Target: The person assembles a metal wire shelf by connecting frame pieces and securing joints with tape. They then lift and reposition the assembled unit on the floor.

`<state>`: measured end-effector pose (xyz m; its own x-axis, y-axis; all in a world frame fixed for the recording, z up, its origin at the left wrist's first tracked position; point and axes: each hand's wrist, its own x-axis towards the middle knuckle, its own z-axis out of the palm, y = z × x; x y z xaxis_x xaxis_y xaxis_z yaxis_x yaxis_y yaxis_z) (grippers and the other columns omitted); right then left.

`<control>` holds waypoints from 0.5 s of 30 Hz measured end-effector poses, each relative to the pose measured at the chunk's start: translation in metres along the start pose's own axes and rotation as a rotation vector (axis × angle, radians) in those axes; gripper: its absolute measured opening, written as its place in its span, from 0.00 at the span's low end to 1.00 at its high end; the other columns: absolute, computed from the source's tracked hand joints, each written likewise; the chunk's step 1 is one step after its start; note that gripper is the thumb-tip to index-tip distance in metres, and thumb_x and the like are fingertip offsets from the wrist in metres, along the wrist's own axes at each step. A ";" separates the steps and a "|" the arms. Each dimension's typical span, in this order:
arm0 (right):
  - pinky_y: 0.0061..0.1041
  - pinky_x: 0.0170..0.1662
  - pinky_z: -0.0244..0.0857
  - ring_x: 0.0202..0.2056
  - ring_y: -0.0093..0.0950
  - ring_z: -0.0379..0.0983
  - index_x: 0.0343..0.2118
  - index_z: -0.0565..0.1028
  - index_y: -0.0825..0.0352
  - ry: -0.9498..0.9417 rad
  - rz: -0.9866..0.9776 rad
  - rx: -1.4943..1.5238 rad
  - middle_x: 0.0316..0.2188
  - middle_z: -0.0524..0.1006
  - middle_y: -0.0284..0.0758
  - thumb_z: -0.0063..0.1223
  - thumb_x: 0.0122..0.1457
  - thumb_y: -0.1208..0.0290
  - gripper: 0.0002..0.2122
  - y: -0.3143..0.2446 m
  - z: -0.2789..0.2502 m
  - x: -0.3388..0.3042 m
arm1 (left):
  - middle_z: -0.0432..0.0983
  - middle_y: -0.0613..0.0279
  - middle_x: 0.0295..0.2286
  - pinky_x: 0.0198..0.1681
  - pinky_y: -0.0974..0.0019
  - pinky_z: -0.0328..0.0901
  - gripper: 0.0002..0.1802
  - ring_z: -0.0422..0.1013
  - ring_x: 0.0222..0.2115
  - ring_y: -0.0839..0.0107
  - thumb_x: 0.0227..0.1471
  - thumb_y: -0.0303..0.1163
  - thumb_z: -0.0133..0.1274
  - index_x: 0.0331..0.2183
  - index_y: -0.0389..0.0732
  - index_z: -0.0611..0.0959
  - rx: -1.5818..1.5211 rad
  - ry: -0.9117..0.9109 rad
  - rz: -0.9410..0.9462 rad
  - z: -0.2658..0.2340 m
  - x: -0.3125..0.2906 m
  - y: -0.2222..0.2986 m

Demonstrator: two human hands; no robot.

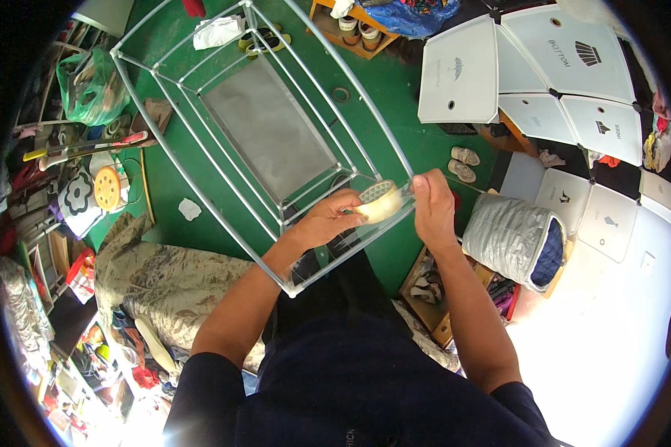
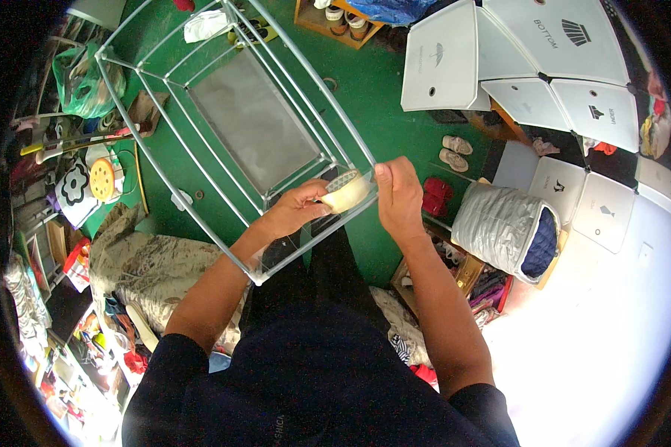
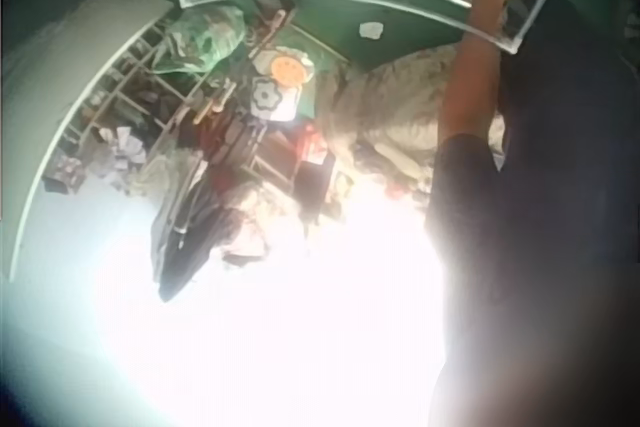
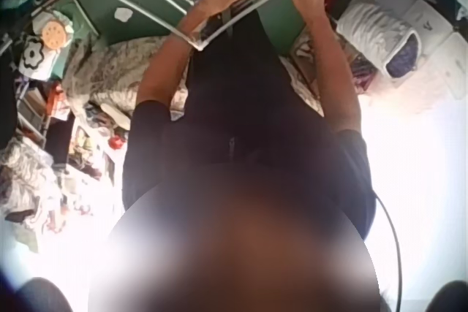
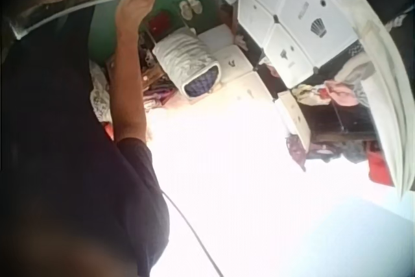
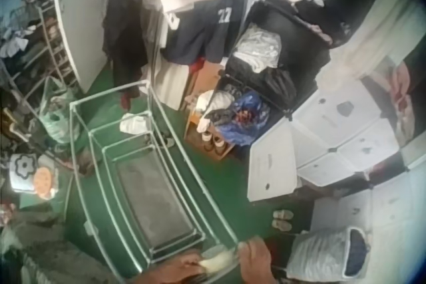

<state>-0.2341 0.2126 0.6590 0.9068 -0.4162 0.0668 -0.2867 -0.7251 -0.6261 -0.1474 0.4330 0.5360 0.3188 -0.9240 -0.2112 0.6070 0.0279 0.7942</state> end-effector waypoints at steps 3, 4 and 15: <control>0.35 0.37 0.66 0.30 0.38 0.70 0.33 0.72 0.72 0.003 0.015 -0.015 0.29 0.72 0.41 0.42 0.76 0.62 0.18 -0.003 0.002 0.000 | 0.69 0.62 0.53 0.59 0.66 0.68 0.09 0.71 0.54 0.73 0.62 0.24 0.62 0.44 0.38 0.81 -0.006 0.001 -0.011 -0.003 -0.005 -0.002; 0.38 0.38 0.65 0.31 0.41 0.70 0.33 0.72 0.71 -0.001 0.032 -0.004 0.29 0.71 0.42 0.43 0.76 0.63 0.17 -0.003 0.002 -0.001 | 0.69 0.61 0.54 0.59 0.67 0.68 0.08 0.71 0.54 0.73 0.62 0.24 0.62 0.43 0.38 0.81 -0.015 0.012 0.000 -0.003 -0.007 -0.003; 0.46 0.38 0.65 0.32 0.49 0.71 0.32 0.72 0.71 -0.022 0.107 0.033 0.29 0.73 0.47 0.45 0.75 0.63 0.17 -0.005 0.003 0.000 | 0.73 0.64 0.49 0.49 0.71 0.70 0.08 0.73 0.45 0.79 0.61 0.25 0.63 0.40 0.38 0.79 -0.176 0.045 -0.039 -0.005 -0.037 -0.004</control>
<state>-0.2321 0.2182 0.6596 0.8782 -0.4779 -0.0183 -0.3721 -0.6588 -0.6539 -0.1578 0.4686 0.5380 0.3227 -0.9078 -0.2680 0.7361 0.0626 0.6740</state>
